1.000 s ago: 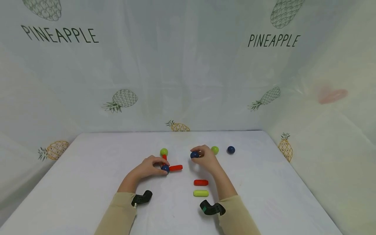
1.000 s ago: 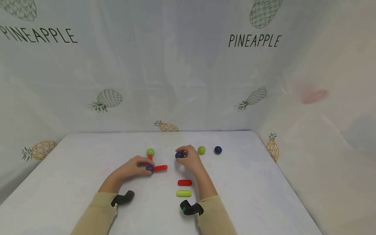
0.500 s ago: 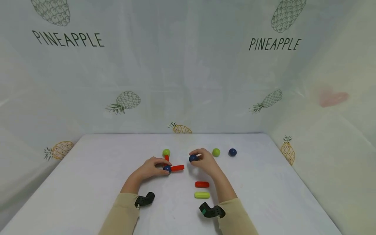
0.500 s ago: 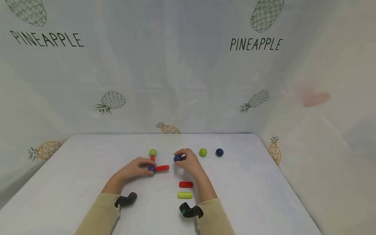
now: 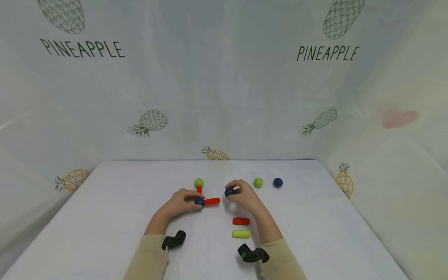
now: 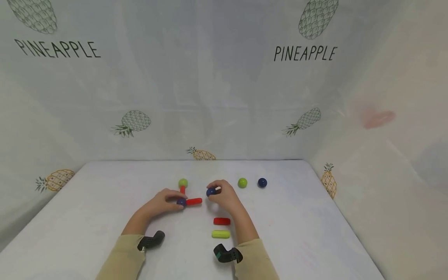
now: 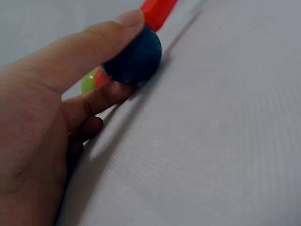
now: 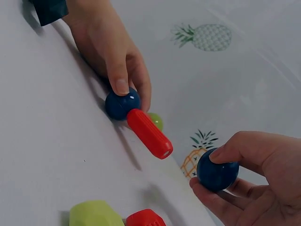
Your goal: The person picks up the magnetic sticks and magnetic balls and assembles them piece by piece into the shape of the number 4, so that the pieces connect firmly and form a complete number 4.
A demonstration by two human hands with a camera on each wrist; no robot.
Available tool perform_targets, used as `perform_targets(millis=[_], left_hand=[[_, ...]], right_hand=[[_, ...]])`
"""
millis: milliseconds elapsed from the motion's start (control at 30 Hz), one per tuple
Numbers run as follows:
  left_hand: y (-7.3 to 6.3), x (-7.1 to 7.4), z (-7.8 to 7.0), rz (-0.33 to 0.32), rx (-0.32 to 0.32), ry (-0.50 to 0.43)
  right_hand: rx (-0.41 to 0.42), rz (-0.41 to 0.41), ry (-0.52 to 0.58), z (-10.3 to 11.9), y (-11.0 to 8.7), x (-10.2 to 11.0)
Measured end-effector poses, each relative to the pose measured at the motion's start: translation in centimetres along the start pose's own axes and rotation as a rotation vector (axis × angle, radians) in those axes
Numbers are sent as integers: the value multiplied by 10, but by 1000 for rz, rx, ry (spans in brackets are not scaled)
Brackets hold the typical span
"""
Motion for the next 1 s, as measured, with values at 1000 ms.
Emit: perform_targets(millis=[1000], left_hand=[[1, 2, 6, -48, 89, 25]], right_hand=[[-35, 130, -27, -10, 0, -25]])
Point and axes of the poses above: each hand's wrist, its own y-axis towards the middle knuckle, its own x-axis out of the back of the hand, z = x × y, the point moved 8 cm from there along y, towards the middle knuckle, and after that the axes turned 14 degrees about -z, right-handed, at the moved point
